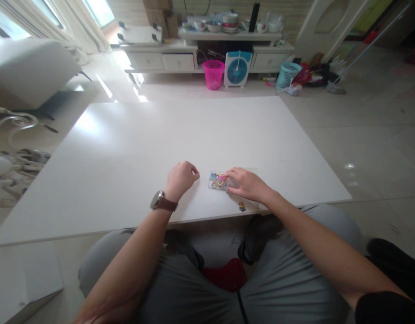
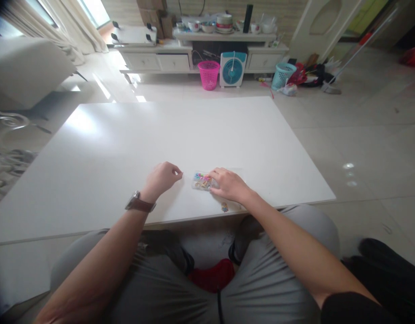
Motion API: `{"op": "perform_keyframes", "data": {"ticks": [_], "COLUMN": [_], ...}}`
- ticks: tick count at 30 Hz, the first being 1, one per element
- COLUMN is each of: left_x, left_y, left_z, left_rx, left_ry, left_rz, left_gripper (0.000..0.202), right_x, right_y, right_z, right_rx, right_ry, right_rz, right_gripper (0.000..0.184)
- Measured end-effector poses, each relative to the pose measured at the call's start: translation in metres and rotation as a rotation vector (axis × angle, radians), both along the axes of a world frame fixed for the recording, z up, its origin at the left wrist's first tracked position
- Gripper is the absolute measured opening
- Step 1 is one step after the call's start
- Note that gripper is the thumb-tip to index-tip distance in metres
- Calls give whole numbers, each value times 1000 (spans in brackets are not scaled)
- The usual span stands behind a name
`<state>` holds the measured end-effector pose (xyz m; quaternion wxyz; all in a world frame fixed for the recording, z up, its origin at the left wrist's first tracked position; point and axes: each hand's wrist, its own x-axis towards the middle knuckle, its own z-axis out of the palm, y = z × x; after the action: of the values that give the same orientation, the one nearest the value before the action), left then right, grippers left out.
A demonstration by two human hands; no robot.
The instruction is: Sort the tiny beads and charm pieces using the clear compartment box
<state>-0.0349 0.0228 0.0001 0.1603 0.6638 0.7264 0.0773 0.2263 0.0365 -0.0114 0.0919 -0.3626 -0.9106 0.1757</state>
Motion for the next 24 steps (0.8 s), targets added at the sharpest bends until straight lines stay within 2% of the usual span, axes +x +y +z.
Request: {"op": "perform_keyframes", "data": {"ticks": [7, 17, 20, 22, 24], "left_x": [-3, -5, 8, 18, 27], "left_y": [3, -5, -9, -12, -14], "left_z": [-12, 7, 9, 6, 1], "left_rx": [-52, -4, 44, 42, 19], "left_ry": [98, -26, -112, -153, -137], "left_rz": [-36, -43, -171, -279, -331], "left_gripper": [23, 18, 18, 19, 20], "right_x": [1, 0, -1, -1, -2], "right_y": [1, 0, 0, 0, 0], "right_z": [-2, -1, -1, -1, -2], "right_rx": [1, -8, -10, -12, -12], "right_ry": [-5, 2, 4, 5, 13], "right_rz": [6, 0, 2, 4, 4], "right_gripper": [40, 40, 42, 42, 40]}}
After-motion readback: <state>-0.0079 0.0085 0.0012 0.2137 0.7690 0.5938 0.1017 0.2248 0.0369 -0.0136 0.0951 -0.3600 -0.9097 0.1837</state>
